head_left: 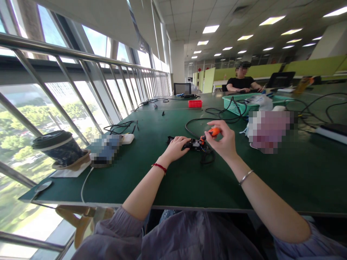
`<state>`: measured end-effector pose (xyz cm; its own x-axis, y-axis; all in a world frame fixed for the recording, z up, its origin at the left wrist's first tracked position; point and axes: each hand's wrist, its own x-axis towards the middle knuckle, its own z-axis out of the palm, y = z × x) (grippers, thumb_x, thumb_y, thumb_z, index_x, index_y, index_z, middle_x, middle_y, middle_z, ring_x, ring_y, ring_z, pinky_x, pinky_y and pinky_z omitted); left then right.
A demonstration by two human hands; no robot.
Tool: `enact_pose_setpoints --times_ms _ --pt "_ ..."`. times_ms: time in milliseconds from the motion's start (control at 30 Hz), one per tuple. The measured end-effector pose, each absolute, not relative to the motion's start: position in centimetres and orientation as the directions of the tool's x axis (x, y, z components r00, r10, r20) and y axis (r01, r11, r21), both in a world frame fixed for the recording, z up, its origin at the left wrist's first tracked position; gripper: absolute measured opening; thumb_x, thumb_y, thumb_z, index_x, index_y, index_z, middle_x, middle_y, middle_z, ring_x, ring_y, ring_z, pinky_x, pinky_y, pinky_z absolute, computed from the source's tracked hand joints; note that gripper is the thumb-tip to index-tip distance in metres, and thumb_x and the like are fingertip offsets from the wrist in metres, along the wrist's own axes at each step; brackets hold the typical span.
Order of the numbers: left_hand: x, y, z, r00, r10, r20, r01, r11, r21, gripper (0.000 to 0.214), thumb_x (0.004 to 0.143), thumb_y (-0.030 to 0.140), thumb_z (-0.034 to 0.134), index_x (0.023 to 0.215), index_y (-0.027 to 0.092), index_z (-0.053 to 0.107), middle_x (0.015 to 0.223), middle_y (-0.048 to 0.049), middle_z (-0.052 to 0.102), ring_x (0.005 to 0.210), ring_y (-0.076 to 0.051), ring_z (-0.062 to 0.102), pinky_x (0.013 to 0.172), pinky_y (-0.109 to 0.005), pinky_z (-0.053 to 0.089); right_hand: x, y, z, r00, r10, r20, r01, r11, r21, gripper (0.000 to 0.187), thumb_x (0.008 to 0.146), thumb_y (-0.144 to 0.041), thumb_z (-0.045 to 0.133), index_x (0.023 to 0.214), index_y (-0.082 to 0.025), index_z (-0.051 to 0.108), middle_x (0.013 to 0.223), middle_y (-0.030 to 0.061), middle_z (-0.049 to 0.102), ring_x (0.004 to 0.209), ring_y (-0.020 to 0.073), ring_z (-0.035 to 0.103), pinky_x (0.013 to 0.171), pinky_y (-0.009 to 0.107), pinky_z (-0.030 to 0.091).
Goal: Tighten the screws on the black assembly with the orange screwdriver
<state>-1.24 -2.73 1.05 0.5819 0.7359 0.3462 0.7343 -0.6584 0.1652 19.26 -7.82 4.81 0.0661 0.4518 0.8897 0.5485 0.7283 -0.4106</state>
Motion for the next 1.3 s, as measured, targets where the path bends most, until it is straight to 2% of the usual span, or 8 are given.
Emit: enact_pose_setpoints --times_ms 167,367,633,867,967,1033,1167,1300 --pt "-1.22 -2.71 1.04 0.587 0.732 0.346 0.731 -0.663 0.162 0.044 0.089 0.028 0.053 0.133 0.022 0.051 0.13 -0.0085 0.055 0.121 -0.025 0.046 0.106 -0.044 0.039 19.21 -7.69 4.75 0.042 0.388 0.921 0.5 0.79 -0.355 0.035 0.071 -0.019 0.061 0.106 -0.021 0.057 0.084 0.0014 0.059 0.074 0.0163 0.059 0.073 0.031 0.051" --pt "-1.31 -2.61 0.92 0.579 0.736 0.351 0.734 -0.658 0.169 0.044 0.089 0.028 0.053 0.133 0.024 0.051 0.131 -0.0076 0.054 0.122 -0.025 0.046 0.107 -0.044 0.039 19.29 -7.91 4.85 0.062 0.47 0.881 0.56 0.714 -0.421 0.014 0.076 -0.03 0.064 0.087 -0.022 0.06 0.063 -0.0032 0.056 0.056 0.013 0.054 0.057 0.027 0.046" --pt "-1.29 -2.63 0.97 0.586 0.73 0.352 0.73 -0.664 0.162 0.044 0.089 0.029 0.053 0.133 0.023 0.052 0.13 -0.0078 0.055 0.121 -0.025 0.046 0.106 -0.043 0.039 19.23 -7.75 4.78 0.041 0.387 0.921 0.509 0.785 -0.353 0.033 0.071 -0.02 0.061 0.104 -0.021 0.057 0.085 0.0022 0.061 0.074 0.0161 0.059 0.073 0.031 0.05" --pt "-1.21 -2.78 1.09 0.579 0.74 0.343 0.736 -0.655 0.169 0.044 0.089 0.029 0.053 0.133 0.024 0.051 0.131 -0.0074 0.055 0.122 -0.026 0.046 0.106 -0.044 0.039 19.08 -8.2 5.04 0.055 0.48 0.875 0.545 0.72 -0.43 0.008 0.077 -0.029 0.062 0.077 -0.022 0.06 0.061 -0.0024 0.058 0.05 0.011 0.051 0.049 0.024 0.041" --pt "-1.23 -2.81 1.12 0.579 0.74 0.343 0.737 -0.655 0.169 0.044 0.09 0.029 0.053 0.133 0.024 0.051 0.131 -0.0075 0.055 0.122 -0.026 0.046 0.107 -0.044 0.039 19.12 -8.15 4.98 0.062 0.46 0.886 0.532 0.736 -0.42 0.015 0.075 -0.028 0.063 0.089 -0.022 0.06 0.064 -0.0031 0.056 0.052 0.0112 0.051 0.051 0.024 0.043" --pt "-1.24 -2.8 1.14 0.582 0.738 0.341 0.737 -0.656 0.163 0.044 0.09 0.029 0.052 0.133 0.022 0.052 0.131 -0.0079 0.055 0.122 -0.026 0.046 0.107 -0.043 0.039 19.16 -8.03 4.88 0.05 0.423 0.905 0.523 0.761 -0.384 0.026 0.073 -0.023 0.063 0.099 -0.022 0.059 0.071 -0.0022 0.057 0.059 0.0128 0.055 0.06 0.026 0.048" --pt "-1.24 -2.76 1.13 0.585 0.736 0.342 0.736 -0.658 0.158 0.044 0.09 0.029 0.053 0.133 0.022 0.052 0.131 -0.0078 0.055 0.123 -0.026 0.046 0.106 -0.043 0.039 19.18 -7.87 4.79 0.032 0.388 0.921 0.51 0.786 -0.349 0.032 0.072 -0.019 0.061 0.104 -0.021 0.057 0.079 0.0 0.058 0.068 0.0145 0.058 0.068 0.029 0.051" --pt "-1.25 -2.78 1.09 0.583 0.737 0.343 0.737 -0.657 0.159 0.044 0.09 0.029 0.052 0.133 0.023 0.051 0.131 -0.0074 0.055 0.122 -0.025 0.046 0.107 -0.043 0.039 19.14 -8.04 4.98 0.047 0.432 0.901 0.53 0.753 -0.389 0.014 0.076 -0.025 0.063 0.09 -0.022 0.06 0.063 -0.0039 0.055 0.054 0.0118 0.053 0.056 0.025 0.047"
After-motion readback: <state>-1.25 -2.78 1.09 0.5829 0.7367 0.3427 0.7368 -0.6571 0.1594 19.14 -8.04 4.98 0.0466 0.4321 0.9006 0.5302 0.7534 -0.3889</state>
